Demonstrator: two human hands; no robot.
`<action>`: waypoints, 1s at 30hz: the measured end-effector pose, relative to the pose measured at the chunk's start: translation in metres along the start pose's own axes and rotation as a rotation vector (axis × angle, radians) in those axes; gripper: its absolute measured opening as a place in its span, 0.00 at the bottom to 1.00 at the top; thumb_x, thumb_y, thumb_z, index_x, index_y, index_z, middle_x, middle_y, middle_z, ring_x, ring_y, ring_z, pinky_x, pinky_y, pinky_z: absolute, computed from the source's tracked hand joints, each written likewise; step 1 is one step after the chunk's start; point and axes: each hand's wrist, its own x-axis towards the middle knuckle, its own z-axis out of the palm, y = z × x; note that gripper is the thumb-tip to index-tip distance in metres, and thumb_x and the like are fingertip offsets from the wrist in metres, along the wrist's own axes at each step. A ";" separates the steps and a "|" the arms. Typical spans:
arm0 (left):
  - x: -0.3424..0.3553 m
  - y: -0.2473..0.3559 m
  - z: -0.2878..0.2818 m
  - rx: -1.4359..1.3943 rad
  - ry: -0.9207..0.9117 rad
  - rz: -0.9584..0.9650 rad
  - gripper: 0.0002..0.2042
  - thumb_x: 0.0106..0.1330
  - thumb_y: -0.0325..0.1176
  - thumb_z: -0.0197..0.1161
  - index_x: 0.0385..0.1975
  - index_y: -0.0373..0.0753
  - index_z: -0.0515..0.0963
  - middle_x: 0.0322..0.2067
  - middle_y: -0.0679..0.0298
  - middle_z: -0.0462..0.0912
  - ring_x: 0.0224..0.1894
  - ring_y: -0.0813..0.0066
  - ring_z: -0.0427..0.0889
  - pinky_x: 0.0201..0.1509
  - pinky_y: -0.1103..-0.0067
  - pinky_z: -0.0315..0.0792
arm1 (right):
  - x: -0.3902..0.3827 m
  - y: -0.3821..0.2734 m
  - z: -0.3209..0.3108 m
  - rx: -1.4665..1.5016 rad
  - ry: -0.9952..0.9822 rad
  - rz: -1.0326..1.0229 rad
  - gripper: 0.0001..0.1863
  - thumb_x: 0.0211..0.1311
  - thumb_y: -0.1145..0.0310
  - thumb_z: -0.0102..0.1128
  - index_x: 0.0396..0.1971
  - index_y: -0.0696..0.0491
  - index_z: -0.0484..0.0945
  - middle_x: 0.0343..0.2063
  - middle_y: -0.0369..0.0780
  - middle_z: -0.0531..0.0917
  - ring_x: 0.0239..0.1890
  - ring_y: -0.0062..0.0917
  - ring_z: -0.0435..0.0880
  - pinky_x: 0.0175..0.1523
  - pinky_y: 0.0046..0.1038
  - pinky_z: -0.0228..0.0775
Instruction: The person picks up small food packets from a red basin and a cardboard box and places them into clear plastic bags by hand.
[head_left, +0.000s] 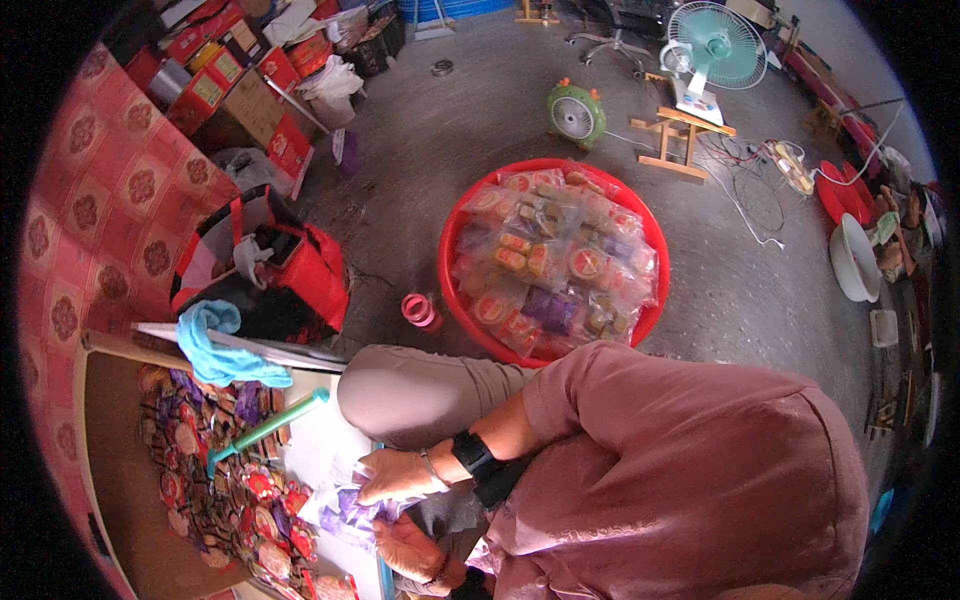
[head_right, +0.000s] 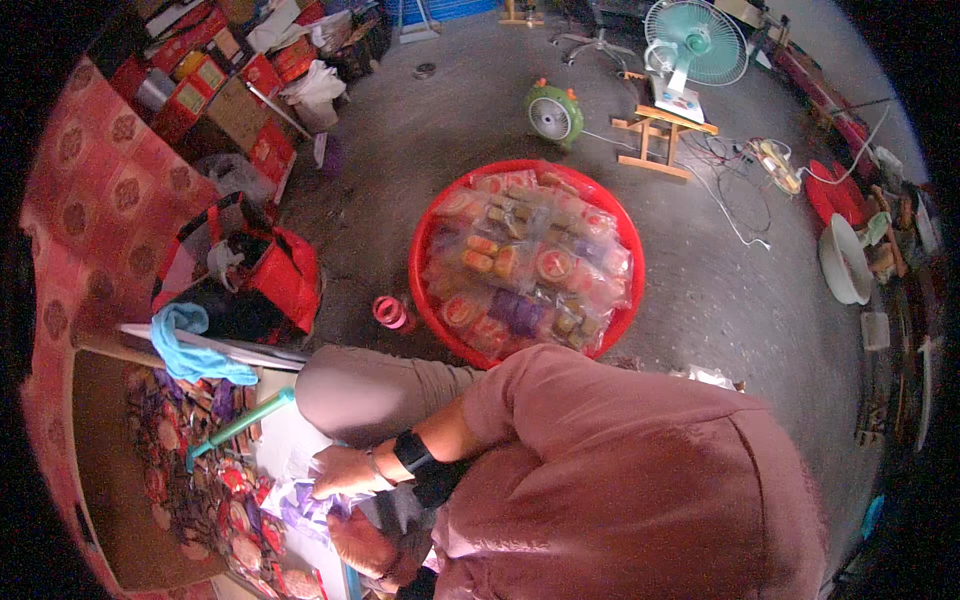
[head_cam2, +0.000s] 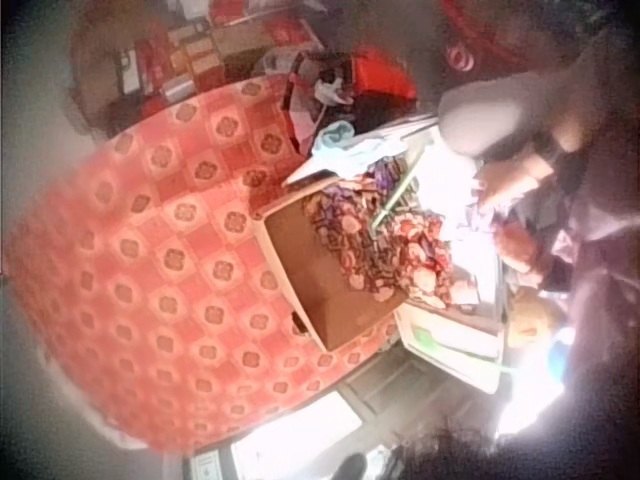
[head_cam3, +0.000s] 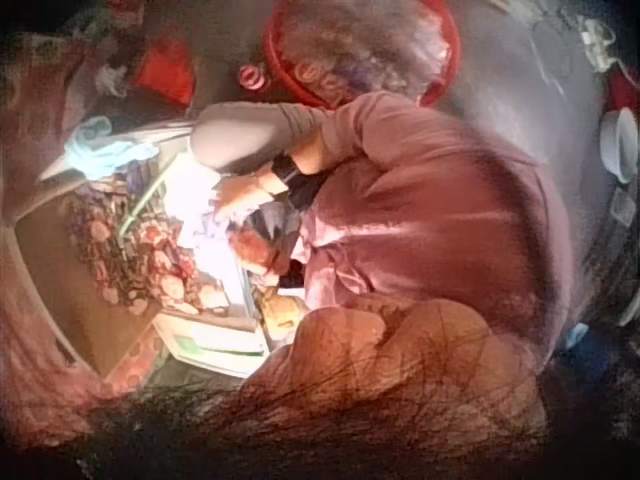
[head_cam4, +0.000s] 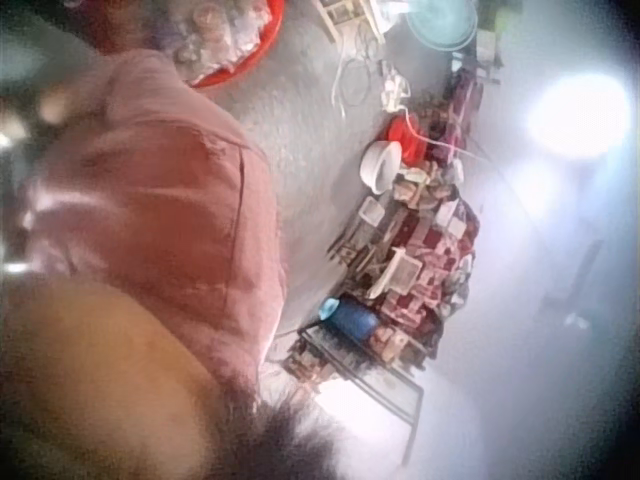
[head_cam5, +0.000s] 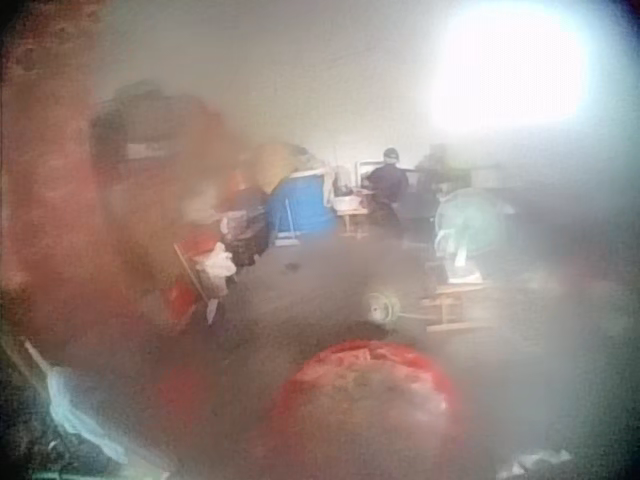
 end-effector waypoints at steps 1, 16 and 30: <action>-0.008 0.001 0.003 -0.023 -0.204 0.067 0.16 0.67 0.36 0.56 0.48 0.29 0.71 0.48 0.55 0.76 0.51 0.67 0.74 0.55 0.72 0.70 | -0.001 -0.004 0.000 0.008 0.008 -0.009 0.11 0.55 0.72 0.61 0.37 0.61 0.77 0.28 0.34 0.79 0.31 0.15 0.73 0.33 0.22 0.68; 0.001 0.024 0.022 0.047 -0.271 -0.137 0.11 0.70 0.37 0.53 0.43 0.36 0.74 0.42 0.59 0.79 0.48 0.65 0.76 0.54 0.72 0.71 | -0.043 -0.132 -0.084 0.310 0.199 -0.271 0.08 0.58 0.66 0.61 0.31 0.55 0.79 0.21 0.32 0.78 0.23 0.17 0.76 0.27 0.21 0.69; 0.017 0.039 -0.074 0.128 0.043 -0.259 0.11 0.70 0.37 0.53 0.42 0.36 0.75 0.42 0.59 0.80 0.48 0.65 0.76 0.55 0.71 0.70 | -0.198 -0.045 -0.404 -1.758 1.024 -0.157 0.27 0.41 0.61 0.69 0.46 0.48 0.78 0.40 0.43 0.83 0.40 0.44 0.81 0.47 0.38 0.73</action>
